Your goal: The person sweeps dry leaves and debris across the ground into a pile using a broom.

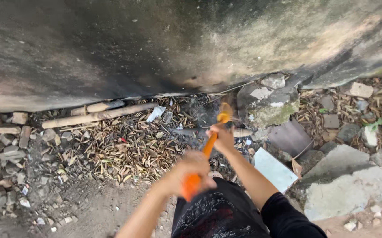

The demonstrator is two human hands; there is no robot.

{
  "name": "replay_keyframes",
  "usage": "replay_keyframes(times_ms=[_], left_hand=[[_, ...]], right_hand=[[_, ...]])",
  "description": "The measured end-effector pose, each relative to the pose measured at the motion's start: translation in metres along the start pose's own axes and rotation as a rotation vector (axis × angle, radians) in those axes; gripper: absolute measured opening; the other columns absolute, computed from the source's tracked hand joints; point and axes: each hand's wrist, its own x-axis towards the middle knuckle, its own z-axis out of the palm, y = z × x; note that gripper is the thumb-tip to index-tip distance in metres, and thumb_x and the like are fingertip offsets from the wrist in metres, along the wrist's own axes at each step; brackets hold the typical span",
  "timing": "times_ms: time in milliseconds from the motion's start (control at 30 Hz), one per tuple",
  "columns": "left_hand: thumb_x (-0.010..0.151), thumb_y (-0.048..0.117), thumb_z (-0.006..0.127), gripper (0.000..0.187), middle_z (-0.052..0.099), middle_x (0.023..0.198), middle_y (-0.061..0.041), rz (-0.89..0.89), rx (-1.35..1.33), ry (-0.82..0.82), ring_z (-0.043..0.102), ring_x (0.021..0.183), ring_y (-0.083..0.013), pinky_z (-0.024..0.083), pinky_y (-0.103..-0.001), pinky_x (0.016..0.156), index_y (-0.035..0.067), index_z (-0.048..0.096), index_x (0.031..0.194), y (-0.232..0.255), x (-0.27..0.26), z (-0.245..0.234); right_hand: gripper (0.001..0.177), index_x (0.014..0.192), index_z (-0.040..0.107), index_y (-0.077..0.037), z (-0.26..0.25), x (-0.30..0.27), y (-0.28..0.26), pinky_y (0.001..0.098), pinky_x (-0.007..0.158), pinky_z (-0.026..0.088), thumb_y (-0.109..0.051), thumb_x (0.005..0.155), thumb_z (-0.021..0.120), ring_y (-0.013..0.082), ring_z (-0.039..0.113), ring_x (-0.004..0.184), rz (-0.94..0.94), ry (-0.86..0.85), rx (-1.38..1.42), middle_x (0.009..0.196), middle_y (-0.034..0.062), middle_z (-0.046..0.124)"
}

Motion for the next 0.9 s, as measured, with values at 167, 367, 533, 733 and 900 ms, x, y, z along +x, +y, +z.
replay_keyframes(times_ms=[167,367,533,733,900], left_hand=[[0.085,0.019,0.084,0.037,0.052,0.068,-0.005,-0.106,0.03,0.044,0.057,0.071,-0.0271,0.05,-0.041,0.078,0.009,0.051,0.071,0.005,-0.029,-0.001],[0.078,0.013,0.085,0.037,0.055,0.069,-0.005,-0.118,0.136,0.123,0.061,0.072,-0.0282,0.05,-0.041,0.077,0.007,0.049,0.068,0.066,-0.041,-0.025],[0.08,0.013,0.085,0.037,0.057,0.069,-0.001,-0.079,0.271,0.122,0.066,0.073,-0.0245,0.055,-0.038,0.073,0.01,0.05,0.07,0.114,-0.055,-0.032],[0.087,0.021,0.073,0.014,0.07,0.083,0.001,0.168,0.4,0.11,0.077,0.089,-0.0227,0.064,-0.037,0.082,0.014,0.065,0.079,0.102,-0.148,-0.048],[0.085,0.023,0.076,0.014,0.072,0.081,-0.004,-0.079,0.156,0.32,0.074,0.082,-0.0256,0.057,-0.039,0.077,0.011,0.069,0.082,0.046,-0.148,-0.011]], right_hand=[[0.028,0.091,0.069,-0.014,0.038,0.007,0.012,0.0575,0.111,0.032,-0.042,0.095,0.068,0.0272,0.068,0.105,-0.02,-0.221,-0.209,0.1,0.0032,0.074],[0.028,0.085,0.07,-0.017,0.06,0.016,-0.06,0.0665,0.114,0.018,-0.044,0.089,0.066,0.0264,0.07,0.096,-0.212,-0.16,-0.16,0.096,0.0035,0.072],[0.033,0.077,0.068,-0.018,0.049,-0.002,-0.136,0.0635,0.126,0.019,-0.045,0.095,0.062,0.0189,0.07,0.088,-0.346,-0.343,-0.143,0.085,0.0006,0.07],[0.034,0.076,0.065,-0.012,0.011,-0.023,-0.198,0.0626,0.123,0.012,-0.044,0.089,0.073,0.0174,0.068,0.08,-0.455,-0.493,-0.05,0.075,0.0,0.067],[0.017,0.074,0.07,-0.022,-0.02,-0.032,-0.108,0.0437,0.092,0.037,-0.037,0.076,0.076,0.0217,0.062,0.085,-0.447,-0.274,-0.011,0.073,-0.0041,0.067]])
